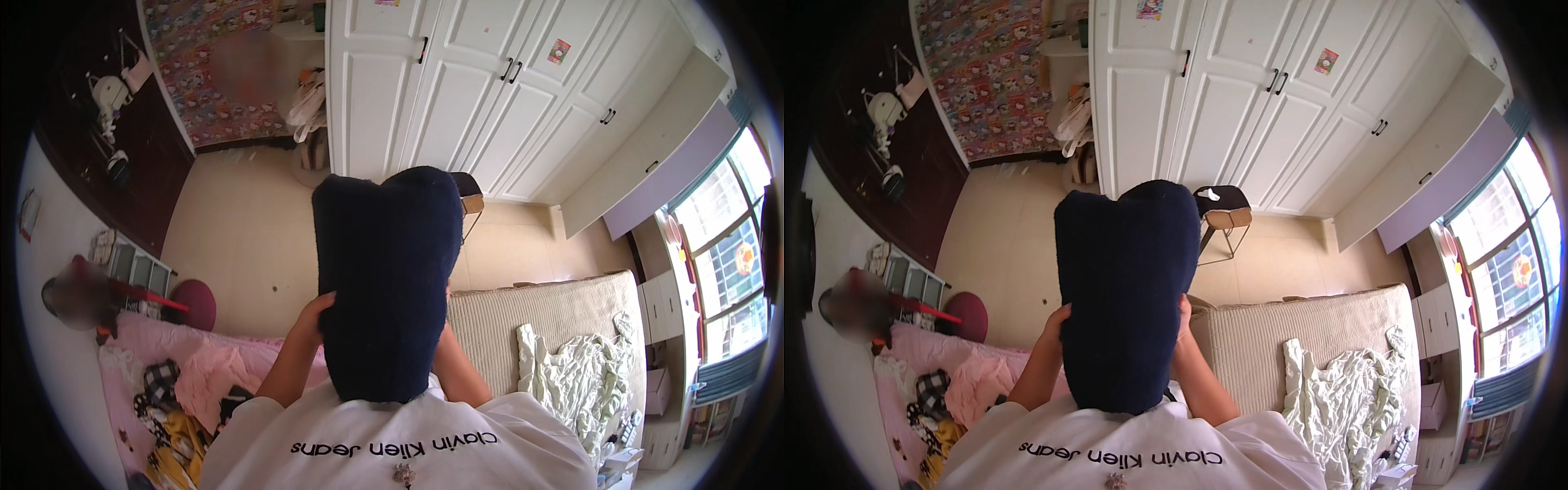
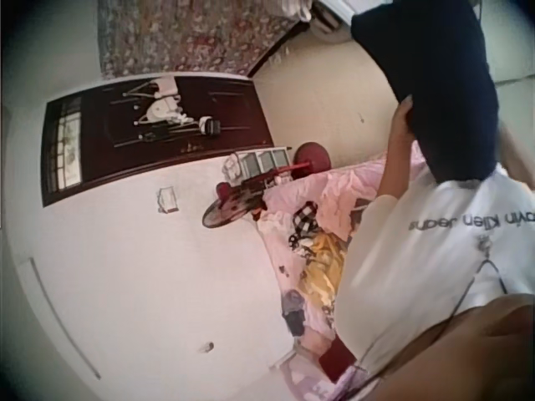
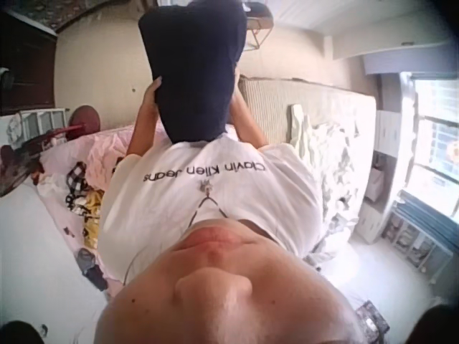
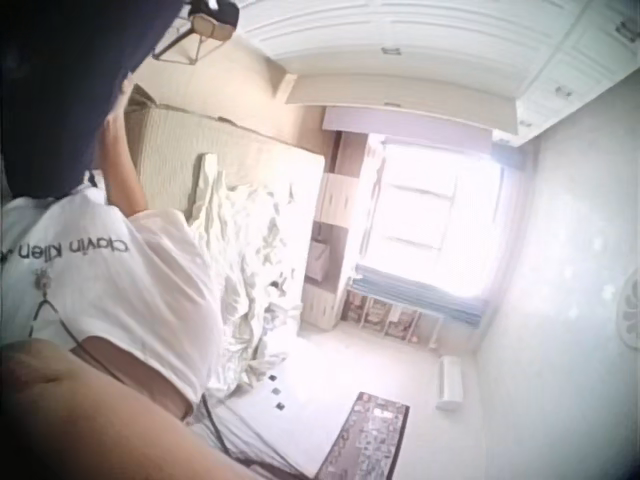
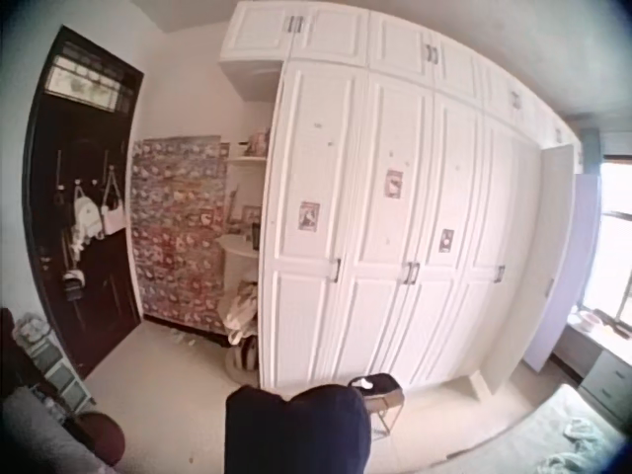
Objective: The person picks up a folded piece of dark clothing from a bed and places it on a shelf in a white closet, then hangs a pink shirt on a hanger and places it on a rod in the closet, and finally folds a pink garment and places it on the shelf.
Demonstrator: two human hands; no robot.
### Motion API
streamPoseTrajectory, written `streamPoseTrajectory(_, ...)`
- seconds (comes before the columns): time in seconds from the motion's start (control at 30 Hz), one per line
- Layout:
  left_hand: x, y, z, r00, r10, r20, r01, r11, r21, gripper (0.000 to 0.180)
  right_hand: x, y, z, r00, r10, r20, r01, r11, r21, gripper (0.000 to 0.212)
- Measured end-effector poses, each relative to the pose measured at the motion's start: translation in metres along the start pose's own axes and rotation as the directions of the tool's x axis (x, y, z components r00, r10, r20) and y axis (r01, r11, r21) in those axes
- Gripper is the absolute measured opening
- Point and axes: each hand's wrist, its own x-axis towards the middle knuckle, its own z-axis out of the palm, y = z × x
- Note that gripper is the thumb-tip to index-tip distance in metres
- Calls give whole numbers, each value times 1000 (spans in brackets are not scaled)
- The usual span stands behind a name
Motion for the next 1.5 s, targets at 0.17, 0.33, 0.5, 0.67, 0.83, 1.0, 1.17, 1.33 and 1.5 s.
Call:
streamPoseTrajectory(0.17, 65, 29, -10, 993, -114, 17, 115, 992, -59, 55, 33, 1, -31, 969, -170, -177, 169, 985, -21, 57)
streamPoseTrajectory(0.33, 123, 40, 36, 981, -186, -55, 182, 980, -76, 51, 52, -46, -5, 884, -395, -250, 352, 914, -201, 50)
streamPoseTrajectory(0.5, 207, 39, 54, 970, -238, 52, 240, 970, -35, 47, 81, -94, -28, 850, -471, -237, 441, 881, -170, 47)
streamPoseTrajectory(0.67, 295, 47, 89, 967, -223, 122, 223, 975, 9, 43, 123, -174, -50, 836, -519, -178, 512, 855, -89, 44)
streamPoseTrajectory(0.83, 381, 71, 147, 980, -107, 167, 99, 993, 58, 45, 160, -274, -16, 854, -506, -124, 504, 862, -50, 36)
streamPoseTrajectory(1.0, 458, 72, 219, 962, -52, 269, -1, 981, 192, 62, 165, -352, -4, 757, -624, -194, 614, 781, -117, 32)
streamPoseTrajectory(1.17, 508, 45, 278, 941, -157, 299, 71, 958, 278, 63, 142, -401, -28, 704, -694, -149, 698, 715, -32, 32)
streamPoseTrajectory(1.33, 568, 5, 333, 878, -332, 345, 214, 917, 337, 62, 116, -440, -50, 526, -819, -231, 824, 557, -99, 33)
streamPoseTrajectory(1.5, 639, -38, 382, 777, -445, 445, 273, 875, 399, 60, 96, -490, -70, 418, -905, -80, 902, 424, -85, 34)
